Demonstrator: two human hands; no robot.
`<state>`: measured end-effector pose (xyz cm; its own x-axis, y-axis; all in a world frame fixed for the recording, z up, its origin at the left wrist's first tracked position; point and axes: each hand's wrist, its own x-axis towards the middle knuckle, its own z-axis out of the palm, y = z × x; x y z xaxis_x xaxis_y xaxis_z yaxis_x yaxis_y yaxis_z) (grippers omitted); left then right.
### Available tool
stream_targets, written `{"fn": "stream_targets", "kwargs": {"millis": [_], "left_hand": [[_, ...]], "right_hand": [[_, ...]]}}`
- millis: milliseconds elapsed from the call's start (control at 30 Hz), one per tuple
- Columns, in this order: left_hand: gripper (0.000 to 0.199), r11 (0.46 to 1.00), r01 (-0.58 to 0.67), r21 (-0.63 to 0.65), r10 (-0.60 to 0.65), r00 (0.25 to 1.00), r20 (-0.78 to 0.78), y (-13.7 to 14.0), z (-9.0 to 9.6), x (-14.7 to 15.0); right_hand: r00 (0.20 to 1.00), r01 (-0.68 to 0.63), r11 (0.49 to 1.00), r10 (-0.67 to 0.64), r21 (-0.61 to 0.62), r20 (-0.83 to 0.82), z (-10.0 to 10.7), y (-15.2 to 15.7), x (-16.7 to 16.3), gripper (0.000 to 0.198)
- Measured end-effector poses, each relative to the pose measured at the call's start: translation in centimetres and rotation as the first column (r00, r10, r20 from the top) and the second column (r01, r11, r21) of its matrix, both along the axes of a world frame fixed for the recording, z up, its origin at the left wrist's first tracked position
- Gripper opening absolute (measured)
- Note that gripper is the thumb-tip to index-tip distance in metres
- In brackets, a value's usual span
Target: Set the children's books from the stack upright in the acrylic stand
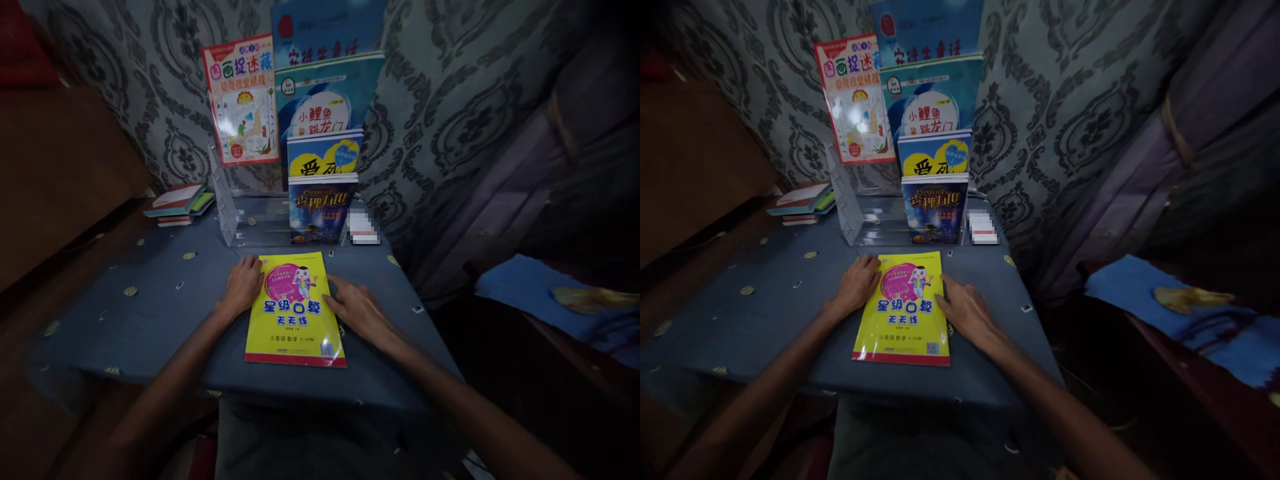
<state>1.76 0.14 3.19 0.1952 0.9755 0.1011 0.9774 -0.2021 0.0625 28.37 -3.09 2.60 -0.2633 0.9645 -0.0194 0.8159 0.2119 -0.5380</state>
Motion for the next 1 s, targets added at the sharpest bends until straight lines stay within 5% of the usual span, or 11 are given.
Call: {"fn": "stream_targets", "kwargs": {"millis": [133,267,467,700,1000], "left_hand": [[0.032,0.996,0.065,0.057,-0.071,0.992,0.108,0.7,-1.7,-0.7],[0.035,0.99,0.088,0.111,-0.105,0.981,0.163,1.0,-3.2,-1.2],[0.034,0.983,0.093,0.158,-0.121,0.977,0.177,1.2,-4.1,-1.4],[0.033,0.98,0.11,0.166,-0.141,0.972,0.186,1.2,-3.8,-1.4],[0.031,0.987,0.082,0.137,-0.091,0.994,0.068,1.0,-2.9,-0.9]], "right_hand": [[0.995,-0.103,0.98,0.099,0.171,0.033,-0.5,0.9,-2.2,0.035],[0.949,-0.302,0.898,0.316,0.321,0.011,-2.3,3.0,-5.3,0.035],[0.846,-0.528,0.796,0.522,0.295,0.108,-4.1,6.7,-9.5,0.051],[0.861,-0.501,0.784,0.494,0.366,0.122,-4.0,8.0,-11.5,0.03],[0.896,-0.442,0.827,0.426,0.348,0.127,-2.5,7.3,-11.4,0.031]]}}
